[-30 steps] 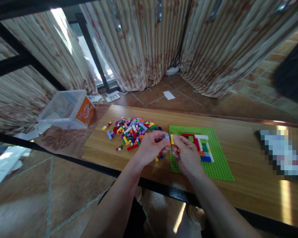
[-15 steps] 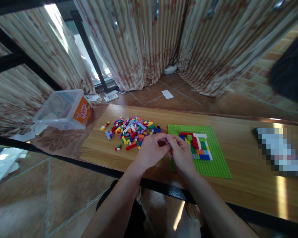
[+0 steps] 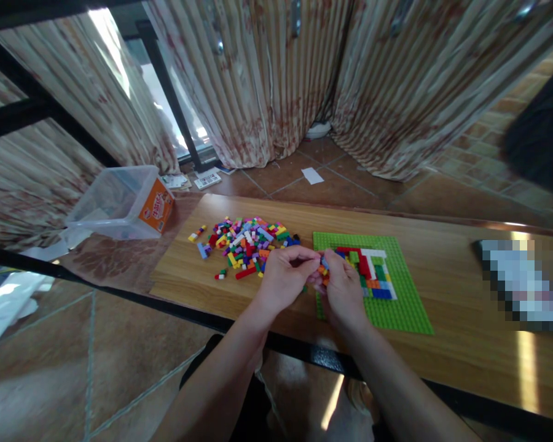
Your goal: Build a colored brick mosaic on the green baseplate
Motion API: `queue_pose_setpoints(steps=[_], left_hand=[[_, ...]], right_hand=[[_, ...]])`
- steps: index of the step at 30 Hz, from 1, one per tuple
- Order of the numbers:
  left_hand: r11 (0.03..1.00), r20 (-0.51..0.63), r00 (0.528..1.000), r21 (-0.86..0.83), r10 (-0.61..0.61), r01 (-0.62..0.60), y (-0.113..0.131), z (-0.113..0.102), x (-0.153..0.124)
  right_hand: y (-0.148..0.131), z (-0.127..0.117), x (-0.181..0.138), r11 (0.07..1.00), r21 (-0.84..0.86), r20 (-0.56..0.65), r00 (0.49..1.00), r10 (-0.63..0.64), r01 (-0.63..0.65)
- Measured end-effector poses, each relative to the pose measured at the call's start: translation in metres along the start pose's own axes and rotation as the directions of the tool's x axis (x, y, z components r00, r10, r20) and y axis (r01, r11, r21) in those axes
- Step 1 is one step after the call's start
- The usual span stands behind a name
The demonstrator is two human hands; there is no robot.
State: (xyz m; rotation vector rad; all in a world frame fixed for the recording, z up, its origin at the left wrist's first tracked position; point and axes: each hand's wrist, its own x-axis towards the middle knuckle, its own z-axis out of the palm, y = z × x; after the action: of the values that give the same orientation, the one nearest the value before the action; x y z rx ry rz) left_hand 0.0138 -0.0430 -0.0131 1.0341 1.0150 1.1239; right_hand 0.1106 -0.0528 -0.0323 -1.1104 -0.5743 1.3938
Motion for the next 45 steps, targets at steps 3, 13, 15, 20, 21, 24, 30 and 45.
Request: queue_pose_setpoints(steps=[3, 13, 15, 20, 21, 24, 30, 45], left_hand=[[1.000, 0.001, 1.000, 0.003, 0.007, -0.007, 0.000, 0.000, 0.001], [0.992, -0.083, 0.995, 0.123, 0.049, -0.038, -0.003, -0.009, 0.005], [0.993, -0.093, 0.994, 0.112, 0.049, -0.038, -0.003, -0.007, 0.005], [0.997, -0.085, 0.996, -0.071, -0.017, 0.011, -0.001, 0.000, 0.003], [0.995, -0.071, 0.997, -0.094, -0.029, 0.023, 0.000, -0.001, 0.004], [0.999, -0.042, 0.999, -0.039, -0.027, 0.025, 0.003, -0.016, 0.007], [0.867, -0.087, 0.990, 0.496, 0.114, -0.056, 0.015, -0.081, 0.014], [0.542, -0.046, 0.990, 0.840, 0.132, -0.034, 0.018, -0.109, 0.006]], right_hand=[[-0.002, -0.002, 0.002, 0.998, 0.061, 0.055, 0.998, 0.027, -0.030], [-0.008, -0.005, 0.001, 0.998, 0.031, 0.141, 0.989, 0.053, -0.058], [-0.009, -0.003, 0.000, 0.999, 0.025, 0.126, 0.991, 0.045, -0.049], [-0.010, -0.006, 0.000, 0.995, 0.067, 0.122, 0.990, 0.066, -0.075], [-0.010, -0.007, 0.000, 0.992, 0.088, 0.121, 0.989, 0.083, -0.094], [-0.011, -0.010, 0.001, 0.976, 0.157, 0.112, 0.984, 0.136, -0.153], [-0.008, 0.010, 0.016, 0.999, 0.020, 0.087, 0.995, 0.039, -0.041], [0.045, 0.066, 0.053, 0.050, -0.705, 0.653, 0.675, -0.343, 0.707]])
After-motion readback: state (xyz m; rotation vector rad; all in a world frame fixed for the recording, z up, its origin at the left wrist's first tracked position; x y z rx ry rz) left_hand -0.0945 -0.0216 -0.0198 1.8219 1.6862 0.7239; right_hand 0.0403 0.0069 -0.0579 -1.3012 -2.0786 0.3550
